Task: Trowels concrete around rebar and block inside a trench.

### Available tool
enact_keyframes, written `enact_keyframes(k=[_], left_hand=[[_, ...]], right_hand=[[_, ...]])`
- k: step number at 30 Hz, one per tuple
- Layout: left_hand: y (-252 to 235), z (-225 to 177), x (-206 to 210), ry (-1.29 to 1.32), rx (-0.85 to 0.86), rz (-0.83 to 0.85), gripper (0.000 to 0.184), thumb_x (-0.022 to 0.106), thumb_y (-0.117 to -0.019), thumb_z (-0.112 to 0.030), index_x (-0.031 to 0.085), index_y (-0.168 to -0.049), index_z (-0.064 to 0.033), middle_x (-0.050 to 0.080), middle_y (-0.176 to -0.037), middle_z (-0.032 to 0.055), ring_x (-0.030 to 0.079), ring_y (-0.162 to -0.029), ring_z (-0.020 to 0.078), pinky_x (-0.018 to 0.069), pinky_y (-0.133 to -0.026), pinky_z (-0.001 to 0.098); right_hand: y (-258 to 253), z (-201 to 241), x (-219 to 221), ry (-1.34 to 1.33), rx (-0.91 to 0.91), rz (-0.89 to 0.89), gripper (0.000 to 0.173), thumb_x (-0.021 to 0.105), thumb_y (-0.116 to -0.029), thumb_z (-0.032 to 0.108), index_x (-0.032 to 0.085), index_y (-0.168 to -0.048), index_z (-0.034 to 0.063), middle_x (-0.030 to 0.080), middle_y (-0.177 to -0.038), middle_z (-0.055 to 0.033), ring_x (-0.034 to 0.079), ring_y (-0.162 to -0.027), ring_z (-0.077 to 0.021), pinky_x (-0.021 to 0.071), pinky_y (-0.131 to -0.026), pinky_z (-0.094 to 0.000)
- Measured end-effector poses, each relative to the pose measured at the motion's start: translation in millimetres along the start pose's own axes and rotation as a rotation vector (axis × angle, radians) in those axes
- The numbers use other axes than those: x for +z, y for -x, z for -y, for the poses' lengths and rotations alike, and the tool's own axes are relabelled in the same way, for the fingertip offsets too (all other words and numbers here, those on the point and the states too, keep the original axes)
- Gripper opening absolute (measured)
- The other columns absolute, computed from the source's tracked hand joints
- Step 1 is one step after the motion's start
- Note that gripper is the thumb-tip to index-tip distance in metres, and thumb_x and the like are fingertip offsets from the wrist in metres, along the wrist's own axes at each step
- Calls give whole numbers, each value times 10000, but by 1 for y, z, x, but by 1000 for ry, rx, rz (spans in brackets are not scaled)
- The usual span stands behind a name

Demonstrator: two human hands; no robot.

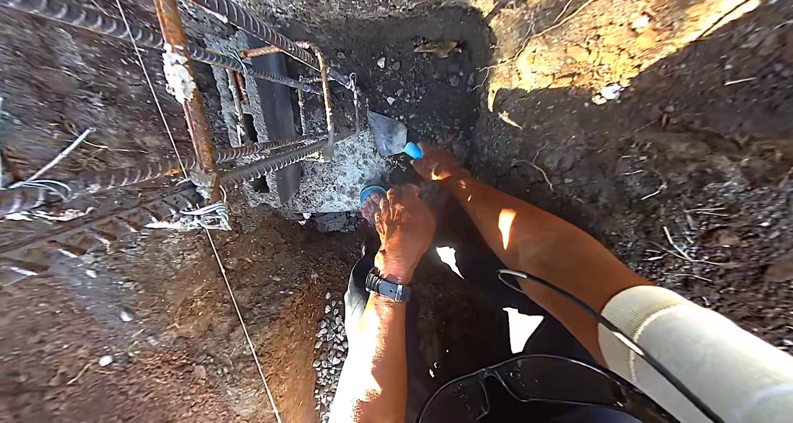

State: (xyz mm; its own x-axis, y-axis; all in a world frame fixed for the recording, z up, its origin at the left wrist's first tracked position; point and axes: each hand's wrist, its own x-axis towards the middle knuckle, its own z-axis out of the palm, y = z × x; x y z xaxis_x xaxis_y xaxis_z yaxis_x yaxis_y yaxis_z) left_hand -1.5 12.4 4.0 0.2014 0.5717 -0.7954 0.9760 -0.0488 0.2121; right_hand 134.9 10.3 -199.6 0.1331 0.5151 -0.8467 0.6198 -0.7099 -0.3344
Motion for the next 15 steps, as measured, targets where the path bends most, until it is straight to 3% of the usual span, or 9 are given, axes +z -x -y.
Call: enact_keyframes(k=[7,15], left_hand=[[-1,-3,-1,0,20,1,348,496,-1008,-307,650,-1308,-222,661,-1254,99,629,-1188,295,548,-930,533],[1,-3,-2,21,41,-8,343,489,-1016,-315,663,-1288,-201,670,-1237,110,627,-1188,298,527,-970,527]], right_hand=[[-11,-12,-22,105,9,-48,515,542,-1003,483,552,-1413,171,695,-1210,-212,666,-1124,-445,506,-887,-719],[-1,7,-24,229,57,-125,521,555,-1014,409,486,-1475,176,694,-1200,-244,677,-1086,-477,524,-844,-700]])
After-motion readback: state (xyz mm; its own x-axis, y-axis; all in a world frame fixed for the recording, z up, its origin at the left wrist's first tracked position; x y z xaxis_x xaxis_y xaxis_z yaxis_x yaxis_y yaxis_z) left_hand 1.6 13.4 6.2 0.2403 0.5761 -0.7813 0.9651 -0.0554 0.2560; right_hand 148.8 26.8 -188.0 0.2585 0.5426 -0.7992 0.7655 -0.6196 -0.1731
